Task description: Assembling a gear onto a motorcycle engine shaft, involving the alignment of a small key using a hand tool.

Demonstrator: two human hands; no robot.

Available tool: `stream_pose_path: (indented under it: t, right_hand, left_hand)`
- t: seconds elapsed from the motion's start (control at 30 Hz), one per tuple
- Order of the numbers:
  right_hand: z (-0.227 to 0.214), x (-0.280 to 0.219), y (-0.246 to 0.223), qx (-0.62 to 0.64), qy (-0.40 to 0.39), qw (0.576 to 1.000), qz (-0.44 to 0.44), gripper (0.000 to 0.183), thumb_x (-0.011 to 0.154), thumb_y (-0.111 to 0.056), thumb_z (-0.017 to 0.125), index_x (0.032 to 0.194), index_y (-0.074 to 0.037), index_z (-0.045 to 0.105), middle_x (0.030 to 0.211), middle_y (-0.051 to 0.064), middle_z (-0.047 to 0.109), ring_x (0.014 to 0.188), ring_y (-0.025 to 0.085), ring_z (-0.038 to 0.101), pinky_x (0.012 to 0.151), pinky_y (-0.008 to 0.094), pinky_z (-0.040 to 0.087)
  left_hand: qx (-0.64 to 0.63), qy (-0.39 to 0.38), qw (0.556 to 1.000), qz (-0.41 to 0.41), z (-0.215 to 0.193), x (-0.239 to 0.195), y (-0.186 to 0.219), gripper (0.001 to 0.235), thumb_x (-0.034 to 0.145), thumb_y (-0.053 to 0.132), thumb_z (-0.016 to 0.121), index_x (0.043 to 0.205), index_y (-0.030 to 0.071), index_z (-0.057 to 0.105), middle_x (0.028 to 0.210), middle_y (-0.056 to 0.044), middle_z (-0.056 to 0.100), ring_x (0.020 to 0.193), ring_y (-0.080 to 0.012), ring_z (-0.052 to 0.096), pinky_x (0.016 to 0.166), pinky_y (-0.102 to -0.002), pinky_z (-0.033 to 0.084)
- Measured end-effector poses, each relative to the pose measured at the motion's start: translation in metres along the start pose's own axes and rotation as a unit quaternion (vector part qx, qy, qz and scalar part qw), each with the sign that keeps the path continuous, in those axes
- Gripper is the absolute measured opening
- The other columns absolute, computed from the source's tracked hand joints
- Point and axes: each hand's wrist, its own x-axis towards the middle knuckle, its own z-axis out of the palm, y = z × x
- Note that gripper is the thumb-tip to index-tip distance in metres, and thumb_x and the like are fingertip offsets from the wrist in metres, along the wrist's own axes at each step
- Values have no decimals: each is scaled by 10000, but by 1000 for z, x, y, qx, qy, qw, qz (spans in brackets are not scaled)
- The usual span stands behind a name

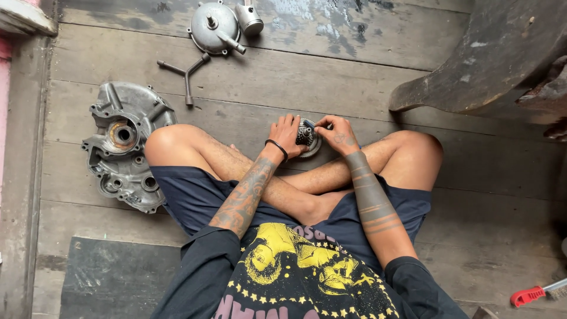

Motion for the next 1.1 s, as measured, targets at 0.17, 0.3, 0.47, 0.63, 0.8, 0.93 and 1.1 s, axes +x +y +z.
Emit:
stream_pose_path:
  t: [0.17, 0.3, 0.47, 0.63, 0.8, 0.93, 1.1]
  right_hand:
    - [1, -2, -9, 52, -8, 999, 10, 174, 804, -267, 785, 958, -189, 804, 829, 48, 730, 740, 207, 679, 680, 356, 542]
    - [-2, 0, -8, 44, -18, 999, 16, 174, 811, -259, 774, 959, -174, 807, 827, 79, 746, 701, 233, 696, 636, 383, 543]
    - [-5, -5, -17, 85, -24, 996, 16, 169, 796, -250, 786, 945, -173, 806, 802, 33, 732, 671, 142, 652, 627, 315, 532]
    - [-12, -10, -18, 8, -16, 1000, -22, 134, 823, -197, 781, 937, -130, 800, 842, 132, 732, 754, 320, 710, 640, 410, 544]
    - [-9, -10, -15, 45, -27, 998, -36, 142, 807, -213, 798, 933, -148, 800, 836, 70, 730, 665, 184, 640, 616, 349, 517]
    - [-8, -8, -13, -41, -6, 999, -23, 131, 832, -247, 777, 939, -174, 793, 882, 93, 729, 863, 324, 710, 726, 432, 560]
    - [-9, -15, -28, -60, 4, 998, -10, 129, 840, -259, 767, 951, -196, 786, 903, 59, 724, 929, 316, 708, 785, 455, 563]
  left_hand:
    - [1, -5, 1000, -3, 0, 2, -3, 1104, 691, 629, 821, 1498, 29, 364, 1305, -126, 450, 1212, -333, 473, 943, -492, 463]
    - [-17, -18, 1000, -11, -5, 0, -3, 1124, 680, 637, 826, 1512, 44, 357, 1344, -122, 455, 1244, -329, 463, 967, -506, 461]
    - [-15, -30, 999, -16, -4, 3, -9, 1142, 649, 664, 832, 1507, 64, 375, 1363, -108, 452, 1263, -322, 451, 977, -509, 464]
    - [-12, -38, 999, -17, -2, 4, -8, 1128, 656, 649, 842, 1508, 71, 383, 1377, -99, 442, 1278, -316, 439, 983, -502, 470]
    - [-14, -42, 999, -17, 3, 8, -14, 1182, 598, 673, 863, 1514, 113, 368, 1383, -72, 442, 1290, -305, 437, 998, -516, 470]
    - [-27, -37, 999, -19, 5, 11, -15, 1140, 600, 659, 867, 1488, 116, 399, 1356, -68, 441, 1289, -300, 431, 990, -501, 471]
    - [-8, -22, 998, -51, 17, 12, -26, 1155, 509, 663, 906, 1387, 76, 439, 1261, -86, 431, 1228, -315, 444, 983, -510, 462]
